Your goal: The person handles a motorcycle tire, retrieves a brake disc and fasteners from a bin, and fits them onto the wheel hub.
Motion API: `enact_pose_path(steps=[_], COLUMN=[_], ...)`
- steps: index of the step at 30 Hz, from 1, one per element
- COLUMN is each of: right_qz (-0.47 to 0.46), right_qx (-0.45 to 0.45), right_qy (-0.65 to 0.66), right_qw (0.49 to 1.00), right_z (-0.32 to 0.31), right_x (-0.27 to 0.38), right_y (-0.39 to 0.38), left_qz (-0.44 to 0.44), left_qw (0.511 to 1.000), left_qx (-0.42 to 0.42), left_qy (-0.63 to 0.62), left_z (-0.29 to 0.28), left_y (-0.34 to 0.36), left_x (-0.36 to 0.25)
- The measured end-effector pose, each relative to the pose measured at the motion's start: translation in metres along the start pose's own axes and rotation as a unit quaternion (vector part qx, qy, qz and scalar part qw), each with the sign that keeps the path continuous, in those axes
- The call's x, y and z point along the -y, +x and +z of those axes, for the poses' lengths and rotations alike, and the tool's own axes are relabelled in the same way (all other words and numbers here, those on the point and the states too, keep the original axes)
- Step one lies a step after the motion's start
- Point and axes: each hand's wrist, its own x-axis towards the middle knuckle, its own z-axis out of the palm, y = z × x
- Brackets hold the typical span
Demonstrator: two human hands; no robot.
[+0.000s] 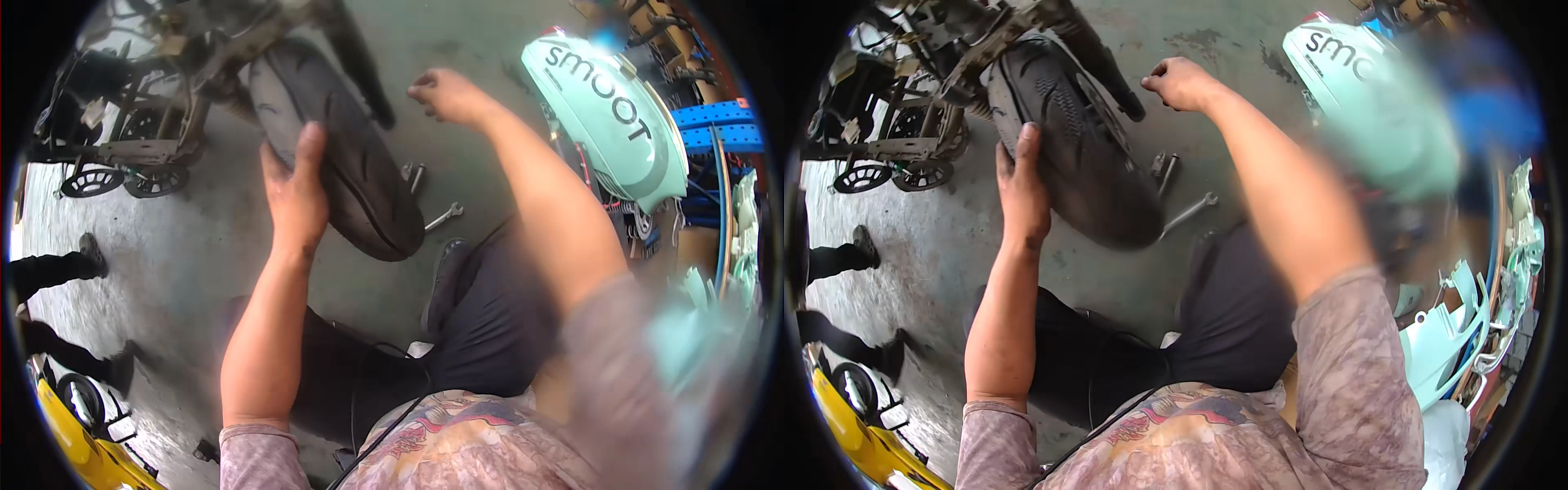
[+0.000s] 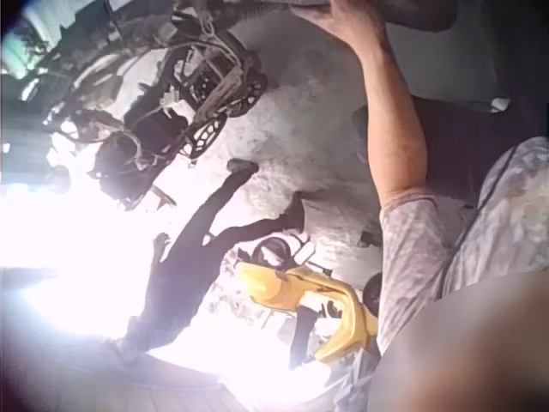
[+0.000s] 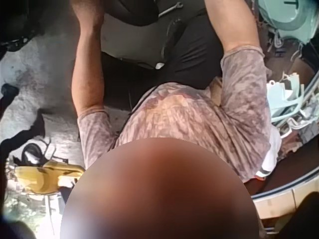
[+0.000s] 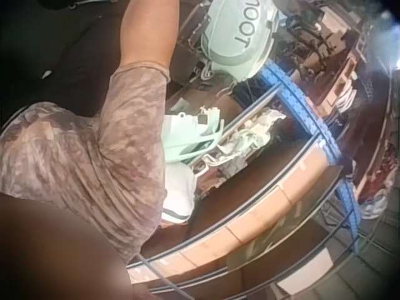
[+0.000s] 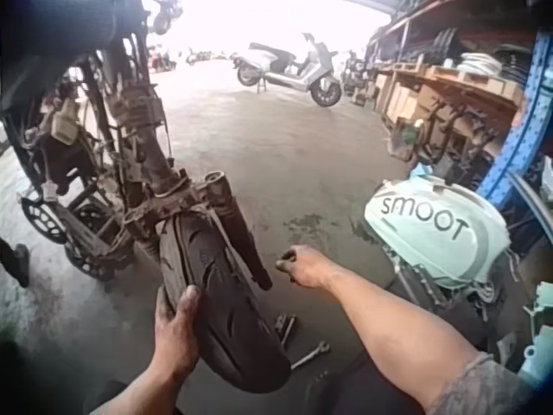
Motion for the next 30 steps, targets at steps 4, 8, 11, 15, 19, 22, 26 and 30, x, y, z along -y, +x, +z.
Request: enact_pose_path(steps=[4,8,11,15,19,22,26,30], right_qz=[0.163,0.16,0.271,0.345,0.279,0.254,0.307,0.243], right_qx=[0.041,0.141,-0.113,-0.1,-0.116,-0.117,-0.181,-0.217], right_qy=[-0.071,-0.296,0.01,0.085,0.062,0.045,0.096,0.077], right_qw=[0.983,0.931,0.956,0.929,0.951,0.959,0.929,0.942], right_z=[0.026,0.097,0.189,0.233,0.27,0.27,0.259,0.265], right_x=[-0.074,-0.14,-0.133,-0.203,-0.202,-0.21,-0.25,-0.237], right_y=[0.031,0.037,0.005,0.009,-0.012,-0.019,-0.012,-0.03], left_qz=[0.006,-0.054,-0.053,-0.026,-0.024,-0.006,0.0,-0.003], left_qw=[0.999,0.996,0.998,0.999,0.999,0.999,1.0,0.999], left_qx=[0.03,0.043,-0.015,-0.031,-0.029,-0.025,-0.027,-0.032], left_qy=[-0.013,-0.048,-0.015,0.023,0.037,0.027,0.012,0.034], left_z=[0.009,0.001,-0.024,-0.007,-0.024,-0.023,0.003,-0.003], left_y=[-0.016,-0.018,-0.02,-0.032,-0.034,-0.041,-0.052,-0.071], left_x=[-0.019,-0.012,-0.009,-0.015,-0.011,-0.004,-0.013,-0.01])
